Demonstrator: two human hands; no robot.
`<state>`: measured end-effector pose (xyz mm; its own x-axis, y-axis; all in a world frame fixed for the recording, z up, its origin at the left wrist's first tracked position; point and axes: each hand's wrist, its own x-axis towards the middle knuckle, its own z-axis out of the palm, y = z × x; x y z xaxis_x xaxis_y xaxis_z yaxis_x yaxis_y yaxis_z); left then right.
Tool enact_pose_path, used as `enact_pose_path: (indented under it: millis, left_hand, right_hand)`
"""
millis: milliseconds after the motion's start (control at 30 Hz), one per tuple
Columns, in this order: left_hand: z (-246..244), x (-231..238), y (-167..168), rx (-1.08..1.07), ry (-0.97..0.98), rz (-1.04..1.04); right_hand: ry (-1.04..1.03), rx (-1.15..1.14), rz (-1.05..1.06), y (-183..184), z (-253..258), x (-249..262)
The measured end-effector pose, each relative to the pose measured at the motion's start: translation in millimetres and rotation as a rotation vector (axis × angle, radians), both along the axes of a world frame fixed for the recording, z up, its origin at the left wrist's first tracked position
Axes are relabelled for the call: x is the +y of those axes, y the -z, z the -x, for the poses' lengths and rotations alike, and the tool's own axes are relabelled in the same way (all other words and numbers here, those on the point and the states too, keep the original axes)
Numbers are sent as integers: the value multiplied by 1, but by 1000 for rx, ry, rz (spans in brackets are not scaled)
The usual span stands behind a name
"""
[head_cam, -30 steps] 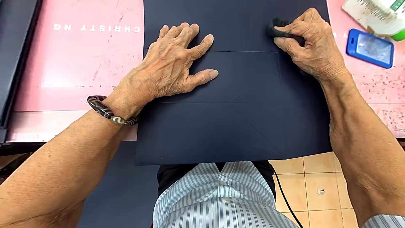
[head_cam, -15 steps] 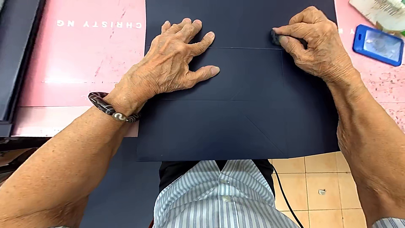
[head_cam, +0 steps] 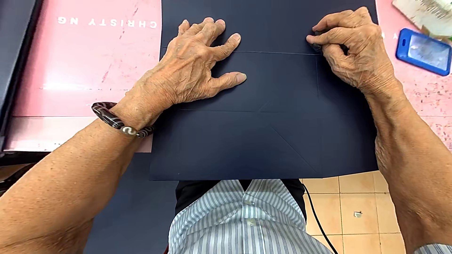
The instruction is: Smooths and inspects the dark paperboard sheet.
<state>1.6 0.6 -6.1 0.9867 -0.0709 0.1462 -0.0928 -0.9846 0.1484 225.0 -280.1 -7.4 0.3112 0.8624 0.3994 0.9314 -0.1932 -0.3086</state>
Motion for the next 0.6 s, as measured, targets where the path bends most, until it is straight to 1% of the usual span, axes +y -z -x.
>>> enact_pose_path:
  millis: [467,600]
  left_hand:
    - [0,1,1,-11,4,0]
    - [0,-1,2,-16,-4,24]
  right_hand:
    - [-32,22,3,-1,-2,-2]
    - [-61,-4,12,-2,-2,-2]
